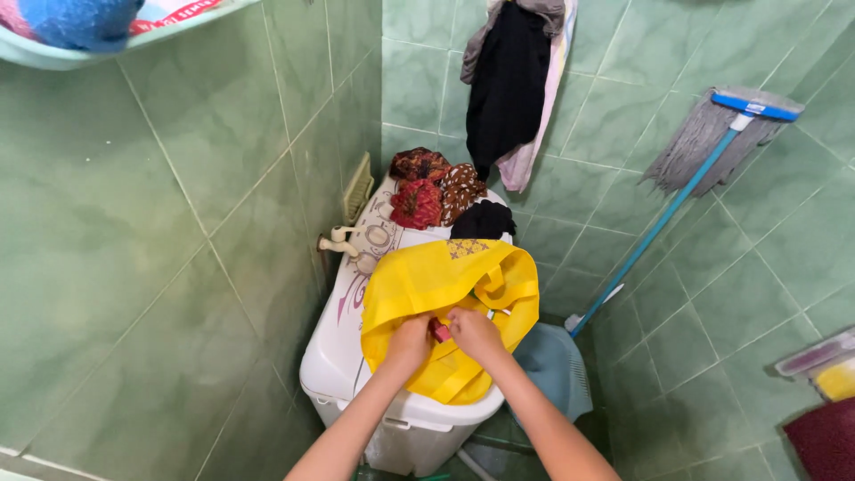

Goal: Organizing various toiletry items by transferring them from a bag into a wall-mounted rack and toothbrush holder.

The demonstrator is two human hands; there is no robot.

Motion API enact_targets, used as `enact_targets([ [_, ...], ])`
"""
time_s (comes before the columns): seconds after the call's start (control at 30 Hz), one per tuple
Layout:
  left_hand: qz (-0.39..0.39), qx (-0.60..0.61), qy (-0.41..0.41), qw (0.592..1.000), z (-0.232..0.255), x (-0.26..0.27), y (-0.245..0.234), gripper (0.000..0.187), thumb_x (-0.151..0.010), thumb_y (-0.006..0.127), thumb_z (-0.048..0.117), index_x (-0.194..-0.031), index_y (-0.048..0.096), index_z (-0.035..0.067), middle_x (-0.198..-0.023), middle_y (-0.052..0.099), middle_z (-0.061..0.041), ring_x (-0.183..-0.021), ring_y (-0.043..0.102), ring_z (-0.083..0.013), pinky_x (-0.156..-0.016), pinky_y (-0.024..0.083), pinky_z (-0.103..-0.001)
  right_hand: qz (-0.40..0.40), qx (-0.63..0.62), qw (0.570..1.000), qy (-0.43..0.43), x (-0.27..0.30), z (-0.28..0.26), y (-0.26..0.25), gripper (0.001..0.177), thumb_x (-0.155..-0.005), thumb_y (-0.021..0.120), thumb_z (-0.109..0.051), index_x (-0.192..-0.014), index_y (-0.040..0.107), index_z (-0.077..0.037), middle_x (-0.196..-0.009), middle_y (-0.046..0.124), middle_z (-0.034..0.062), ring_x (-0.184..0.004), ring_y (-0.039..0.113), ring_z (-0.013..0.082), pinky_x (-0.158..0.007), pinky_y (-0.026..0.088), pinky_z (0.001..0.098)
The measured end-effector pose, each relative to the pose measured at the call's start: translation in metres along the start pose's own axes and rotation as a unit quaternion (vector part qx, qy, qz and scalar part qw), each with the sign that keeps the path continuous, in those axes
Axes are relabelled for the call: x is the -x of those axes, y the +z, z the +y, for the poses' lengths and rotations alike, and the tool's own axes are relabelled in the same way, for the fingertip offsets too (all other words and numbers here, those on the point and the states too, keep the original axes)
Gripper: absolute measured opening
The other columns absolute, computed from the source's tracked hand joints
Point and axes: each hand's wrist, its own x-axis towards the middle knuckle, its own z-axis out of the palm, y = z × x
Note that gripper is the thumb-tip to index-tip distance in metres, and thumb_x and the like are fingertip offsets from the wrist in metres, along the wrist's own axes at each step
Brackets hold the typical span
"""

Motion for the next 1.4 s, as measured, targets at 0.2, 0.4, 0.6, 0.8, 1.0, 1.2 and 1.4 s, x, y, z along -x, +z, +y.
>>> enact_targets([
  [0.2,0.024,-0.023,0.029,0.999,0.003,0.004,-0.016,0.035,-0.089,0.063,0.004,-0.124,0.064,0.007,-0.111,0.070,-0.021,-0.110,0.068,-0.0414,-0.094,0.056,-0.053,0.033,0.159,0.987,-0.004,0.007,-0.034,0.022,0.028,-0.086,0.067,-0.040,-0.103,0.073,-0.018,-0.099,0.074,0.0075,-0.101,0.070,0.0316,-0.087,0.050,0.0486],
  [0.4,0.077,-0.017,0.060,0.995,-0.017,0.009,0.015,0.035,-0.088,0.058,0.004,-0.123,0.057,0.008,-0.122,0.063,-0.024,-0.117,0.059,-0.0456,-0.098,0.049,-0.055,0.005,0.188,0.982,0.029,0.003,-0.031,0.037,0.039,-0.082,0.071,-0.040,-0.112,0.069,-0.014,-0.109,0.069,0.0087,-0.108,0.063,0.0299,-0.087,0.041,0.0455],
  [0.6,0.095,-0.010,0.056,0.994,-0.031,0.008,0.035,0.033,-0.093,0.053,0.008,-0.125,0.054,0.007,-0.131,0.058,-0.027,-0.122,0.054,-0.0477,-0.102,0.046,-0.057,0.019,0.185,0.982,0.039,0.000,-0.020,0.056,0.036,-0.082,0.067,-0.035,-0.111,0.066,-0.014,-0.108,0.070,0.0067,-0.103,0.063,0.0316,-0.087,0.038,0.0479],
  [0.8,0.070,0.074,0.019,0.995,-0.012,0.027,0.016,0.027,-0.101,0.052,0.015,-0.126,0.057,0.008,-0.121,0.064,-0.020,-0.114,0.062,-0.0387,-0.101,0.051,-0.048,0.081,0.061,0.993,0.060,0.028,-0.057,0.016,0.022,-0.091,0.065,-0.033,-0.104,0.068,-0.016,-0.099,0.073,0.0057,-0.100,0.066,0.0312,-0.086,0.042,0.0499],
  [1.0,0.050,0.151,0.106,0.981,-0.001,0.022,0.012,0.054,-0.087,0.057,0.003,-0.140,0.050,0.006,-0.135,0.062,-0.025,-0.124,0.059,-0.0419,-0.108,0.044,-0.049,0.184,-0.126,0.974,-0.037,0.026,-0.022,0.031,0.017,-0.079,0.066,-0.015,-0.091,0.053,-0.012,-0.079,0.068,0.0126,-0.074,0.065,0.0377,-0.066,0.044,0.0459],
  [1.2,0.057,0.249,0.187,0.949,0.037,0.031,-0.010,0.055,-0.091,0.059,0.004,-0.145,0.048,0.008,-0.145,0.058,-0.018,-0.132,0.057,-0.0334,-0.112,0.042,-0.040,0.173,-0.298,0.938,-0.031,0.049,-0.021,-0.010,0.038,-0.085,0.072,-0.010,-0.122,0.065,-0.012,-0.113,0.075,0.0043,-0.103,0.069,0.0200,-0.091,0.052,0.0313],
  [1.4,0.075,0.219,0.229,0.945,0.078,0.033,-0.011,0.057,-0.095,0.056,0.006,-0.151,0.041,0.006,-0.144,0.055,-0.019,-0.132,0.054,-0.0353,-0.109,0.042,-0.043,0.234,-0.331,0.912,-0.056,0.076,-0.017,-0.053,0.040,-0.087,0.072,-0.008,-0.127,0.066,-0.010,-0.125,0.074,0.0052,-0.115,0.070,0.0171,-0.100,0.053,0.0292],
])
